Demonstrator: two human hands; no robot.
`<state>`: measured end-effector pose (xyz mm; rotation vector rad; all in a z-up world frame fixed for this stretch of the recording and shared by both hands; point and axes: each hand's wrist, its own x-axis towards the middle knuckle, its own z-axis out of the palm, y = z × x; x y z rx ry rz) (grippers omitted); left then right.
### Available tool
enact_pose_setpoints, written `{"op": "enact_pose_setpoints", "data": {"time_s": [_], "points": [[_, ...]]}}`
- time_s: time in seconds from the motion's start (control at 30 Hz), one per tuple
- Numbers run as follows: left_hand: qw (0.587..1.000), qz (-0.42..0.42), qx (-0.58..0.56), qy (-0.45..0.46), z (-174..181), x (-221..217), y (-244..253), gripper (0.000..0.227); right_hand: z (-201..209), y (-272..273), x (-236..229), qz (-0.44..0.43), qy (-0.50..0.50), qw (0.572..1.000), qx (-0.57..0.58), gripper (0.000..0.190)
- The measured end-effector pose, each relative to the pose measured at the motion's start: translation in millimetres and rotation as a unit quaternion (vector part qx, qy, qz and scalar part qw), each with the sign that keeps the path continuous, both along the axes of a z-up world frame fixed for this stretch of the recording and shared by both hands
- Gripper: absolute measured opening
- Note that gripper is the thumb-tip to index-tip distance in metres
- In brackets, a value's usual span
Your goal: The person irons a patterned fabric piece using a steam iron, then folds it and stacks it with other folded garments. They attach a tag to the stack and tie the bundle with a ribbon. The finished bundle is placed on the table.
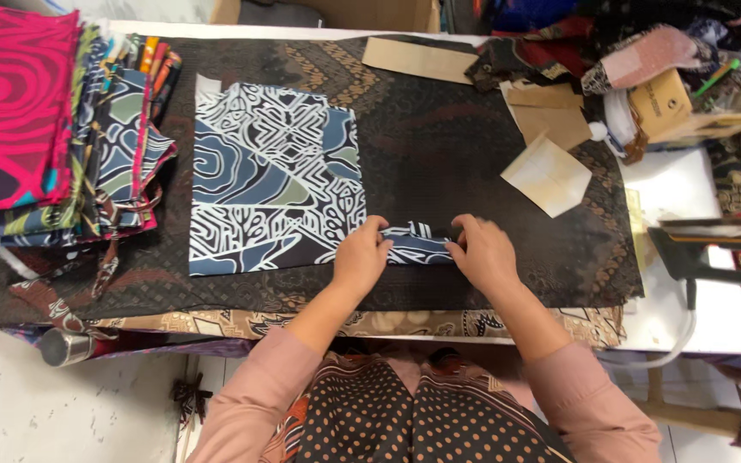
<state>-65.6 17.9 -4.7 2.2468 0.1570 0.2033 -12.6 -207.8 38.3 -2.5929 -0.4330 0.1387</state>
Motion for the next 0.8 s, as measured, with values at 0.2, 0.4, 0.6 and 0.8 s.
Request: {"op": "enact_pose_setpoints", "data": {"time_s": [0.2, 0.4, 0.6, 0.8], "points": [[0.987, 0.025, 0.076, -0.143, 15, -20, 4, 0.037, -3, 51, 32, 0.232, -0.082, 0.969, 0.023, 0.046], [0.946, 0.241, 0.102, -0.194, 33, -90, 121, 0.036, -8, 62, 79, 0.299, 0.159, 0.941, -0.014, 0.027], [0.917, 0.379, 0.12, 0.003, 13, -134, 204, 0.046, -38, 176, 99, 0.107, 0.232, 0.886, 0.386, 0.049], [0.921, 0.369, 0.107, 0.058, -13, -118, 216, 0.044, -40, 266, 109, 0.03, 0.02, 0.98, 0.196, 0.075]]}}
